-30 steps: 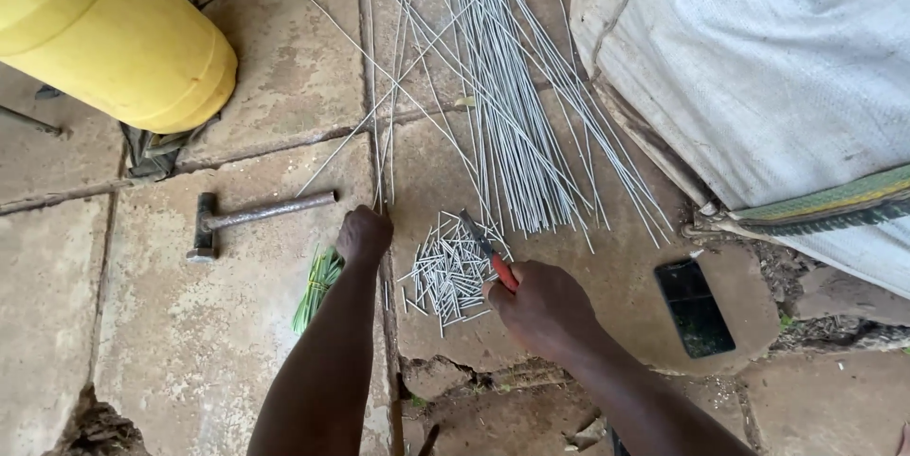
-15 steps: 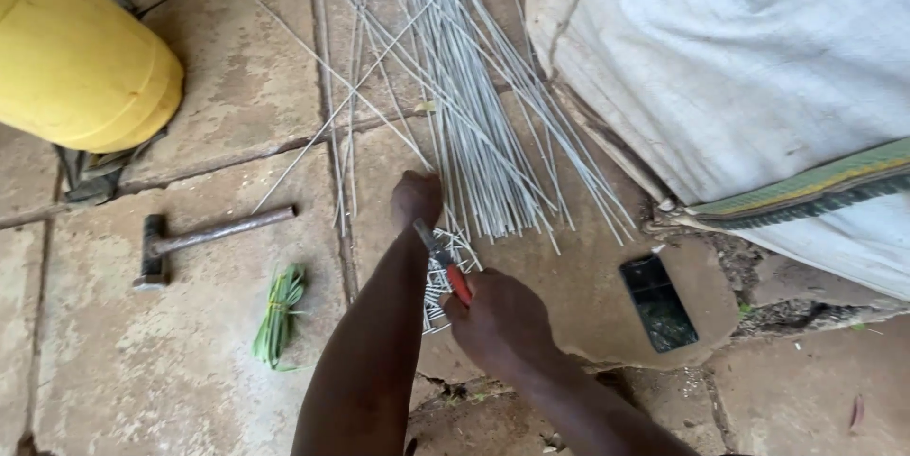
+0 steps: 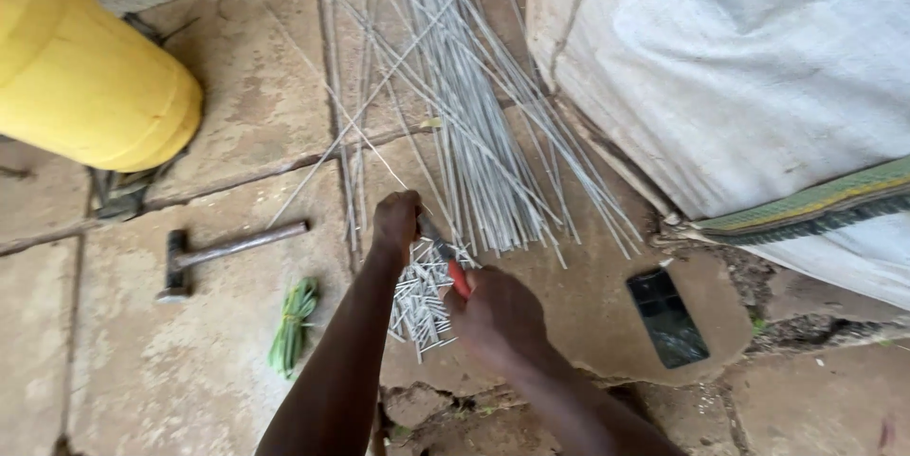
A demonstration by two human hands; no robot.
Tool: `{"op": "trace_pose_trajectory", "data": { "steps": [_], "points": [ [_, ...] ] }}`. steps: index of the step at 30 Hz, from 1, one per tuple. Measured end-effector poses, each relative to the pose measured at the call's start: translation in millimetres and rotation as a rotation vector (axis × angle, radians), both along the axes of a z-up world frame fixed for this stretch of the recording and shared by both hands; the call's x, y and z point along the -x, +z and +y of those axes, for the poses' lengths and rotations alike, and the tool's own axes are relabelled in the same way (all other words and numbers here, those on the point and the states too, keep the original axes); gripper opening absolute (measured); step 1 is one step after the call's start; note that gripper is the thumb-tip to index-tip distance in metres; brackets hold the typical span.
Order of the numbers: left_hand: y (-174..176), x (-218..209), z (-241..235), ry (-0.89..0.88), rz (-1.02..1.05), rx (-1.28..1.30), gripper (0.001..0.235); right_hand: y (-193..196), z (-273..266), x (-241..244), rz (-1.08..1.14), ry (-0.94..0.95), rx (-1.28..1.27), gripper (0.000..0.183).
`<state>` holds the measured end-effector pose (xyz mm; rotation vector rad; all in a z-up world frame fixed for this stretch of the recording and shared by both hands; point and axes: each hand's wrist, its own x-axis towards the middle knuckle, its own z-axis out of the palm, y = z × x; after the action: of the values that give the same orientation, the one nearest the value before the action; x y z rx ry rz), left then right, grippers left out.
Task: The person uses pliers to cut long metal wires into small segments on a tiled floor. They briefly move indoors to place a cut piece into a container on a cluttered table before returning outside to continue cutting the wires.
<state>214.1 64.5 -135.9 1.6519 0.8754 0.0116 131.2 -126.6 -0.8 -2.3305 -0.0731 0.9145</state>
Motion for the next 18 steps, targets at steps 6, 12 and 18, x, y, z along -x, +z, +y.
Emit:
{"op": "trace_pose_trajectory", "data": {
  "steps": [6,12,18],
  "points": [
    [96.1,167.3,-30.6,-0.300,-0.240,-0.023,0.020,23.7,-3.0,-13.7,0.166,-0.216,-0.224,0.039],
    [140.3,273.1,-106.8,-0.160,0.188,0.035,0.012,17.3,-2.1,-15.2,0.462,-0.474,-0.860,0.052],
    [144.4,272.2,-127.9,-0.431,0.406,0.392,0.014,-40.8,-22.2,-6.2,0.411,-0.363,-0.960,0.017]
  ]
}}
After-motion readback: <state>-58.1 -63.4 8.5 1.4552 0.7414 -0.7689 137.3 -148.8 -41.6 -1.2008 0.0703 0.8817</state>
